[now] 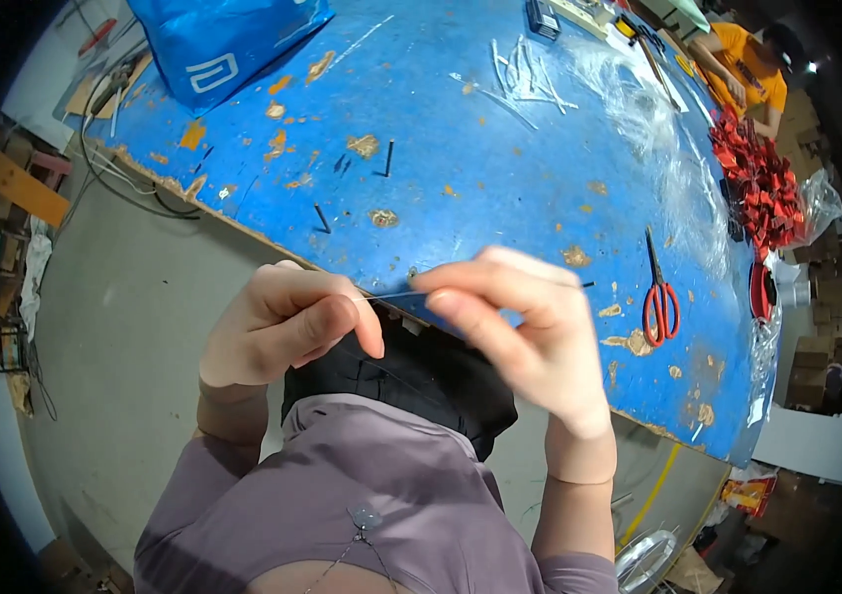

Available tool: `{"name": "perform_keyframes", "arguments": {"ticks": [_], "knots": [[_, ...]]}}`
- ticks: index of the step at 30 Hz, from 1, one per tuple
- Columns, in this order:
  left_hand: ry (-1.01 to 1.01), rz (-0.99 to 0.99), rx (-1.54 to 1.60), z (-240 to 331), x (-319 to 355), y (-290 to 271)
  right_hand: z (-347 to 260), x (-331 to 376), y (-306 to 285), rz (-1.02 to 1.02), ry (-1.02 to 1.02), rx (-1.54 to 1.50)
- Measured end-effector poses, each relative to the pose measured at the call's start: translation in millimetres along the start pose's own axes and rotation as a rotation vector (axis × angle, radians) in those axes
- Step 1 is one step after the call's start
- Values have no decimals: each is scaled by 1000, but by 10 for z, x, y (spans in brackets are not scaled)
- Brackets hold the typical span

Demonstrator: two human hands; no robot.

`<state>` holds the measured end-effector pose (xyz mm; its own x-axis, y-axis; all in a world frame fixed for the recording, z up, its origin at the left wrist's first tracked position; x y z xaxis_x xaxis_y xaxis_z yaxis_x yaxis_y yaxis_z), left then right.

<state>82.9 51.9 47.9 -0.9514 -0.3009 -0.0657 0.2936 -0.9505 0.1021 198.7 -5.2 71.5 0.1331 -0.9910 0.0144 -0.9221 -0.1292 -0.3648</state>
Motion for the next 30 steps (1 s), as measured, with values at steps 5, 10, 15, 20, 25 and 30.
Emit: {"name": "perform_keyframes", "arguments": {"ticks": [5, 10, 15, 20, 25, 30], "knots": [[12, 114, 174, -169, 67, -248, 59, 86, -516, 445, 34, 274], [33, 124, 305, -436, 225, -444, 61, -55, -659, 547, -41, 420], [-129, 41, 209, -712, 501, -523, -1, -280, -637, 514, -180, 553], [-173, 78, -177, -597, 603, -471, -131, -473, -455, 336, -297, 628], [206, 196, -270, -95, 227, -344, -154, -563, -83, 77, -369, 579], [-169, -17, 213, -387, -295, -199, -286, -625, -69, 181, -370, 702]]}}
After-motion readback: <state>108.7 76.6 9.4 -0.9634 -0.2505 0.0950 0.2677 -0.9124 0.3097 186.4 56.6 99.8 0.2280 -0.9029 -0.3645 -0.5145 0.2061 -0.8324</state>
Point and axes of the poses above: each hand's wrist, its own x-axis away from the middle knuckle, its own y-axis out of the palm, z = x × y, the point moved 8 cm from there along -x, towards the middle knuckle, and after that the axes turned 9 degrees about -z, right-handed, at the moved point
